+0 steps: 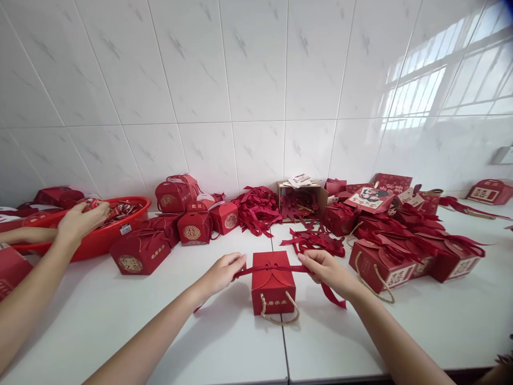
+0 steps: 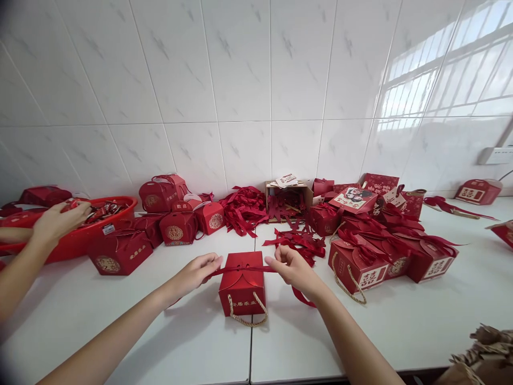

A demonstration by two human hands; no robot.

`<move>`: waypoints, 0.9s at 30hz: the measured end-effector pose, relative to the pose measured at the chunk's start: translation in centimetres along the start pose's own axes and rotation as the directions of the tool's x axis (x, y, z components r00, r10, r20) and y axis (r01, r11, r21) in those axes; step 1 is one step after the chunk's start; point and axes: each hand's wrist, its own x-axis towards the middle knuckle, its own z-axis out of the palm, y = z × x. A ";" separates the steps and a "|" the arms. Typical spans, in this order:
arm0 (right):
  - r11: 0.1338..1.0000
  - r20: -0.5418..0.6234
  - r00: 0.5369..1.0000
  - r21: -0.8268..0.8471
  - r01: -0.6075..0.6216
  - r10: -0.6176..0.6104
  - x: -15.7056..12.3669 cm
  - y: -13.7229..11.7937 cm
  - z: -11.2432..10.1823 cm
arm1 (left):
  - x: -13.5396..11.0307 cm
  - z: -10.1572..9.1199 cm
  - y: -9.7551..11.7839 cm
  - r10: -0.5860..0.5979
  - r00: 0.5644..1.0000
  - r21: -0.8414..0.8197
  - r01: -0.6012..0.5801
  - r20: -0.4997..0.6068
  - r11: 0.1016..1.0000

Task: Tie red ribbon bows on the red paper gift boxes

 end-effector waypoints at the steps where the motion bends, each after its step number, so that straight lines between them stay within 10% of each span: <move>1: 0.998 0.034 0.999 -0.042 0.035 -0.033 -0.3 -0.3 -0.6 | 0.1 -0.4 -0.2 -0.038 0.999 -0.008 0.038 0.030 0.999; 6: 0.868 0.115 0.983 -0.462 0.183 -0.146 -1.1 -0.8 -1.4 | 1.3 -2.0 -1.1 -0.191 0.928 0.044 0.187 0.321 0.981; 11: 0.737 -0.254 0.901 -0.668 0.101 -0.353 -0.1 0.2 0.9 | 0.9 -1.9 -0.1 -0.124 0.856 -0.008 0.148 0.502 0.989; 15: 0.840 -0.376 0.809 -0.483 0.246 -0.453 0.5 -0.3 2.3 | -0.6 -0.6 2.2 0.048 0.930 -0.201 0.028 0.364 0.979; 19: 0.925 -0.282 0.899 -0.279 0.258 -0.335 0.4 -1.6 3.5 | -1.8 1.7 3.5 0.212 0.972 -0.053 -0.208 0.097 0.977; 27: 0.972 -0.129 0.970 -0.139 0.188 -0.206 0.0 -2.6 5.2 | -2.4 5.4 1.8 0.539 0.835 0.561 -0.395 -0.111 0.727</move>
